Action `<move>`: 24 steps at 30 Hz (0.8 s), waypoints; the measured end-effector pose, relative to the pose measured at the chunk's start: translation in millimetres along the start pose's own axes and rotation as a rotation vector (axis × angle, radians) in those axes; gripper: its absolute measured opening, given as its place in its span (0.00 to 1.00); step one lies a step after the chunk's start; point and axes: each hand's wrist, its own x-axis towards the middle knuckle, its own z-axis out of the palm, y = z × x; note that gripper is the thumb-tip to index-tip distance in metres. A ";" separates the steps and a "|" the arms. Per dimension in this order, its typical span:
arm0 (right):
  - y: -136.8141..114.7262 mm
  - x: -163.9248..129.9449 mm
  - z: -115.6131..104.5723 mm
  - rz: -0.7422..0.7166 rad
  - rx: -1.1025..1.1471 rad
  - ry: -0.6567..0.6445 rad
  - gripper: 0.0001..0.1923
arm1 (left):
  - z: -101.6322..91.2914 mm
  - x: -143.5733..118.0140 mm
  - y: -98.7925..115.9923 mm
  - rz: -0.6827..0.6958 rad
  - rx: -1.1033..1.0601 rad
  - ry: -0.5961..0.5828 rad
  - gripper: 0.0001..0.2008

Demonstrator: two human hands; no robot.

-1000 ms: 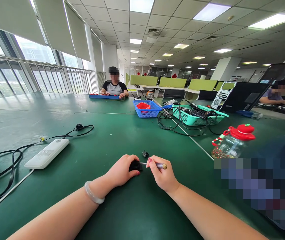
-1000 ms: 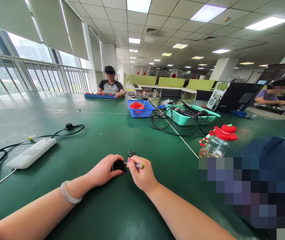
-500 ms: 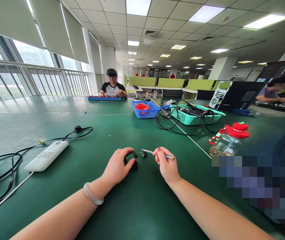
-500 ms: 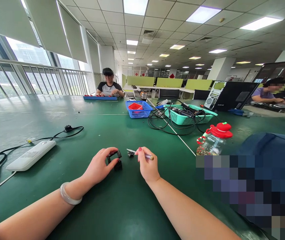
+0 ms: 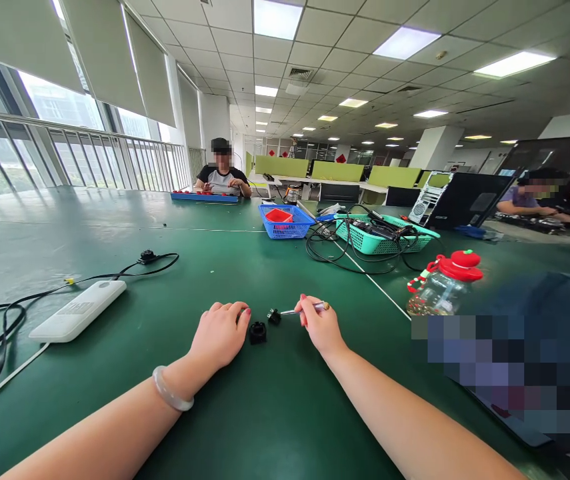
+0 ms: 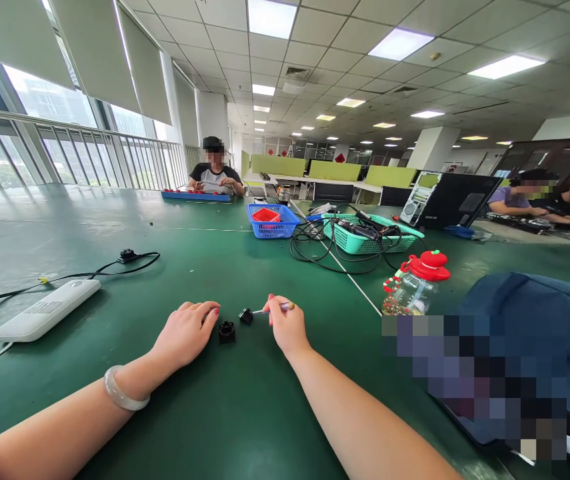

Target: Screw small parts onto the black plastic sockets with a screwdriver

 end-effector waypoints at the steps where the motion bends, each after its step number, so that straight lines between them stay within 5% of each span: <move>1: 0.4 0.2 0.2 -0.007 0.003 -0.004 0.23 | 0.9 -0.6 0.7 0.023 -0.014 0.003 0.24; 7: 3.0 4.5 2.3 0.016 0.103 -0.058 0.22 | 13.9 -4.1 1.2 0.305 -0.055 -0.107 0.31; 13: 1.6 3.8 5.3 0.023 0.175 -0.162 0.21 | 14.1 -3.4 0.6 0.319 -0.054 -0.148 0.26; 18: 5.8 11.9 3.2 0.045 0.323 0.047 0.20 | 12.8 -2.3 6.2 0.365 -0.075 -0.164 0.30; 24: 9.7 20.5 -2.0 0.098 0.414 0.164 0.18 | 17.2 -3.5 14.6 0.412 -0.110 -0.155 0.18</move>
